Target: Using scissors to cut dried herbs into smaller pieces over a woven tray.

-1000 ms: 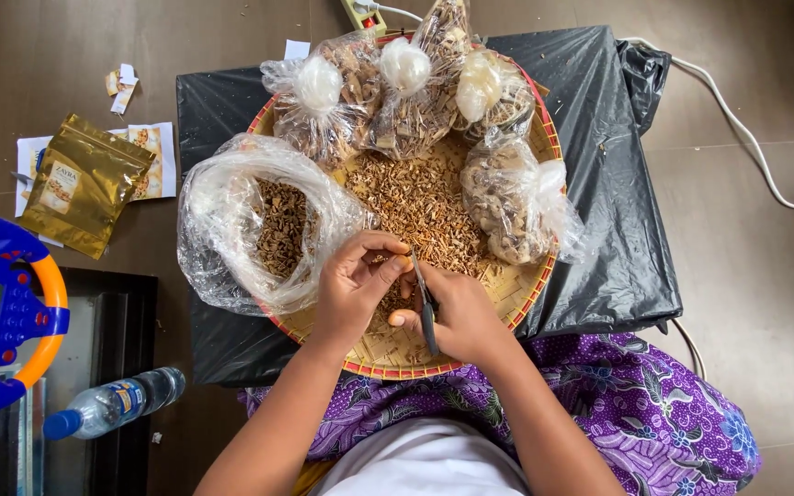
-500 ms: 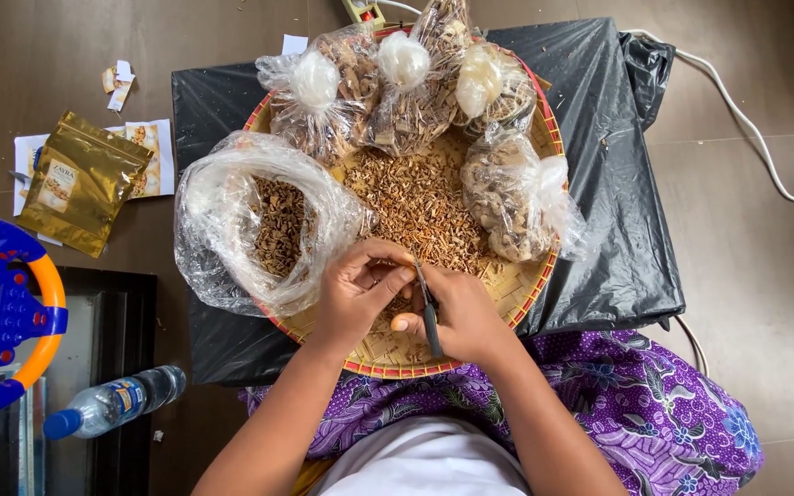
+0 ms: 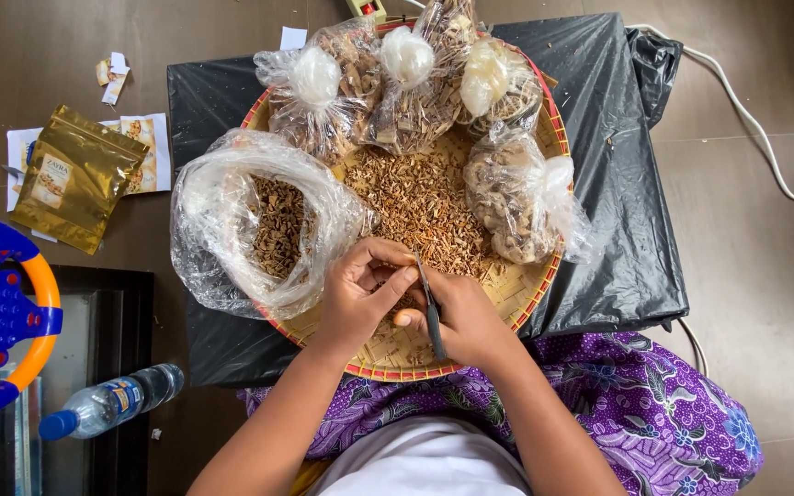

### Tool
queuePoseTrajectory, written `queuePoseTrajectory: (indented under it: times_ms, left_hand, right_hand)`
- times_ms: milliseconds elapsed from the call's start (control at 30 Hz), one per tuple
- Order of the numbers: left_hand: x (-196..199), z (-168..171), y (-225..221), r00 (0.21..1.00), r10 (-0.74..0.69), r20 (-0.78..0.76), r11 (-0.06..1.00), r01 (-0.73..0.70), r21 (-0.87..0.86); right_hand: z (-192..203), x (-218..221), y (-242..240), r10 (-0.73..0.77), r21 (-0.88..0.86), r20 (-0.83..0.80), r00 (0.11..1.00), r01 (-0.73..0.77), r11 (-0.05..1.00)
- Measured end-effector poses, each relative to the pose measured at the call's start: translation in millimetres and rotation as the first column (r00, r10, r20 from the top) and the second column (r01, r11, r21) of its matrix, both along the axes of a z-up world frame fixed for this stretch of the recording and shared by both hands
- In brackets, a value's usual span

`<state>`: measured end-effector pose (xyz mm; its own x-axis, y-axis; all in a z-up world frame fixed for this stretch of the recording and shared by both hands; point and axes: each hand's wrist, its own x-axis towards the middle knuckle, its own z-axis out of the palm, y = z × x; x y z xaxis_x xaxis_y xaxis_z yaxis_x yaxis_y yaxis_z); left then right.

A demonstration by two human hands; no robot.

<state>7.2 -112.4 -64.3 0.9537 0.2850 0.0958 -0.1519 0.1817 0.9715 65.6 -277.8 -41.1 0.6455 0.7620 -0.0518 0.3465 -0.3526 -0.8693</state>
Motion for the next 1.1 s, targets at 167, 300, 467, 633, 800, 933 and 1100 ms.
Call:
queuePoseTrajectory:
  times_ms: [167, 300, 467, 633, 800, 933, 1100]
  left_hand:
    - [0, 1, 0, 0.998, 0.004, 0.065, 1.0, -0.004, 0.01]
    - [-4, 4, 6, 0.981, 0.123, 0.147, 0.989, -0.133, 0.062]
    - [-14, 38, 52, 0.908, 0.361, 0.214, 0.82, -0.418, 0.39]
    - [-17, 92, 84, 0.913, 0.393, 0.11, 0.567, -0.334, 0.753]
    - [-26, 76, 103, 0.912, 0.408, -0.041, 0.251, -0.069, 0.966]
    - [-29, 68, 104, 0.911, 0.406, -0.073, 0.221, -0.021, 0.975]
    - [-27, 65, 106, 0.933, 0.356, -0.05, 0.224, -0.033, 0.974]
  right_hand:
    - [3, -1, 2, 0.004, 0.013, -0.003, 1.0, -0.004, 1.0]
    - [5, 0, 4, 0.009, 0.015, 0.018, 1.0, -0.009, 1.0]
    - [6, -2, 3, -0.016, 0.014, 0.002, 1.0, 0.016, 1.0]
    - [4, -2, 4, -0.007, -0.002, 0.039, 0.999, 0.007, 1.0]
    - [-2, -2, 2, -0.027, -0.006, 0.041, 0.999, 0.027, 1.0]
    - [-1, -3, 3, -0.026, -0.014, 0.048, 0.998, 0.026, 1.0]
    - [-1, -4, 4, -0.045, -0.038, 0.043, 0.998, 0.046, 0.998]
